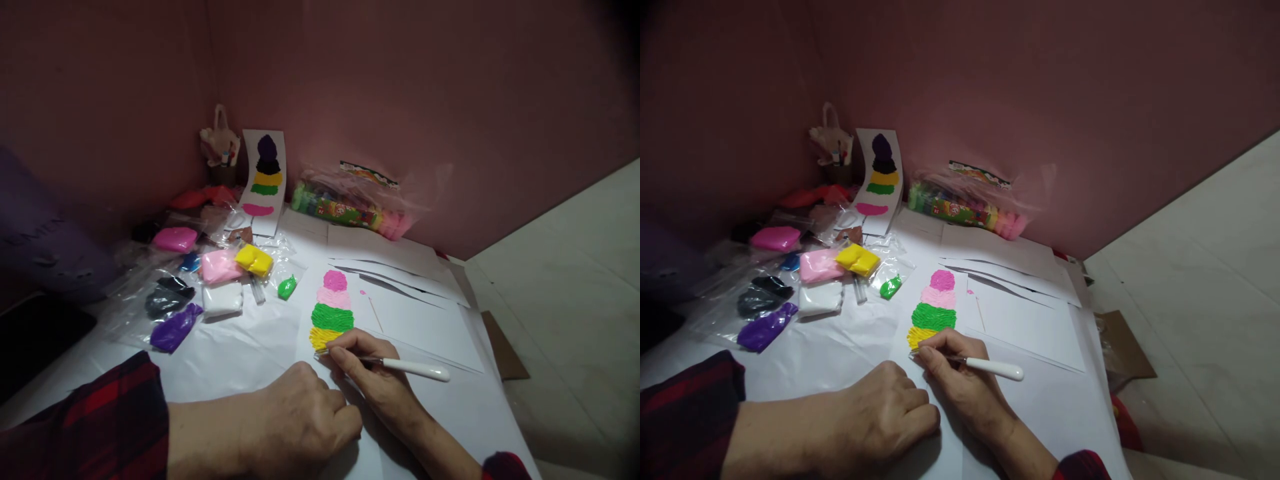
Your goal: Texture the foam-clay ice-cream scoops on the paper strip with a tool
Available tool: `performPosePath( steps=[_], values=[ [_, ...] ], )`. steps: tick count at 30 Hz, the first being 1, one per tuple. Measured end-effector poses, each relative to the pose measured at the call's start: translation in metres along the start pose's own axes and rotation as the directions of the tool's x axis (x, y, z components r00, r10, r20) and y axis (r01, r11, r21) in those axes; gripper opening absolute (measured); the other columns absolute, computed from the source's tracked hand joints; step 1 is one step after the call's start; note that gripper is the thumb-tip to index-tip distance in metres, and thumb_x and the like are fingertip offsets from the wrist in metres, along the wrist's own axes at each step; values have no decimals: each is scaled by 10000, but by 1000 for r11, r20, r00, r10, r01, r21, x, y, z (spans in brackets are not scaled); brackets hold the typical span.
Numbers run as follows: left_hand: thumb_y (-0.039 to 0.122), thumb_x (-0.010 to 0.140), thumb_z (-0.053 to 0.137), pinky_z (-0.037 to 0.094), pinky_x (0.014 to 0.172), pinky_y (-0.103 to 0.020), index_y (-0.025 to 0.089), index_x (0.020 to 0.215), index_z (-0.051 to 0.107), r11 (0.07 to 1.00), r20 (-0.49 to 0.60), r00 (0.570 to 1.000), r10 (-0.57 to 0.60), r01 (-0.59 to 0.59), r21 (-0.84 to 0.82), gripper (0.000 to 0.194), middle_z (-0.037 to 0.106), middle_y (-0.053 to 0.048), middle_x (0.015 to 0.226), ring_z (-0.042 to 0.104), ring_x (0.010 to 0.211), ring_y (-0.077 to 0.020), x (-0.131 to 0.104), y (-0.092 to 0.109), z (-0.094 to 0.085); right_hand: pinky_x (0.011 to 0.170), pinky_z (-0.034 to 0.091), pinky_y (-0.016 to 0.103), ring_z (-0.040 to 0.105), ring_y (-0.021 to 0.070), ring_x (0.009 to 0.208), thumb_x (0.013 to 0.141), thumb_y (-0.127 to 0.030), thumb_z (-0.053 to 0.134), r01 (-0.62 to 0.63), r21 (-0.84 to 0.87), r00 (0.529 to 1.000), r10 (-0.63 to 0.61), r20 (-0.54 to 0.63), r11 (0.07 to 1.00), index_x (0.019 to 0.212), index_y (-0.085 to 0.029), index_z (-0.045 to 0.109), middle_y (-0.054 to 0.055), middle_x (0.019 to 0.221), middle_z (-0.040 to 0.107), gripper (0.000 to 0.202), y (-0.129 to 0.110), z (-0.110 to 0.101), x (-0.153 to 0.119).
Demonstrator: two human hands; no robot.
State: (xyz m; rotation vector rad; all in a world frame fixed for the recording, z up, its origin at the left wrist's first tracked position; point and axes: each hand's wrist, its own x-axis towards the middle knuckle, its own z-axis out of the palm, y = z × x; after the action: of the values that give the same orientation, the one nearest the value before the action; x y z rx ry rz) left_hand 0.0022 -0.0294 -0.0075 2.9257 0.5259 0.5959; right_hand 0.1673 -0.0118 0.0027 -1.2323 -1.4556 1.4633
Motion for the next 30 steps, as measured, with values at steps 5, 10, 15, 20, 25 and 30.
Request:
performPosePath(
  steps=[5,10,15,20,25,30],
  values=[
    [109,695,559,283,357,-324,189,751,451,1000,16,1000,-1,1,8,146,567,38,599,490,444,-124,0,0,0,585,456,242,550,109,619,848,-402,705,10,3,1000,-10,3,1000,818,-190,695,-9,682,624,214,3,-1,-2],
    [100,716,566,297,364,-322,188,743,453,1000,5,1000,0,0,8,146,572,38,592,497,439,-122,0,-1,-1,625,488,273,586,124,598,871,-395,680,43,34,999,-42,-23,999,741,-176,663,-12,603,613,255,1,0,-2],
    [96,688,561,304,360,-331,188,750,462,1000,17,1000,-8,9,-14,149,580,35,597,507,446,-129,0,0,-1,634,478,271,567,122,618,882,-392,666,29,-8,1000,-29,9,1000,752,-174,653,-13,626,605,255,0,-1,-2],
    [93,688,552,301,359,-320,187,750,453,999,13,1000,-8,8,-32,151,572,38,597,500,449,-126,1,-1,-2,575,455,240,529,114,617,857,-397,687,10,-45,1000,-9,20,999,775,-172,678,-6,661,604,240,-5,0,-1],
    [90,679,559,293,349,-329,181,739,470,999,7,1000,0,1,-33,141,574,36,594,503,452,-130,2,-1,-5,575,461,250,536,126,634,855,-390,689,27,-38,999,-25,35,999,808,-182,701,10,693,624,213,-6,0,-1],
    [123,663,581,293,357,-333,181,756,483,999,75,997,-13,16,-44,148,588,31,608,493,447,-133,1,0,-7,662,482,278,542,118,624,866,-373,687,40,46,999,-40,2,998,780,-190,673,-19,655,594,202,1,-1,-2]
  ],
)
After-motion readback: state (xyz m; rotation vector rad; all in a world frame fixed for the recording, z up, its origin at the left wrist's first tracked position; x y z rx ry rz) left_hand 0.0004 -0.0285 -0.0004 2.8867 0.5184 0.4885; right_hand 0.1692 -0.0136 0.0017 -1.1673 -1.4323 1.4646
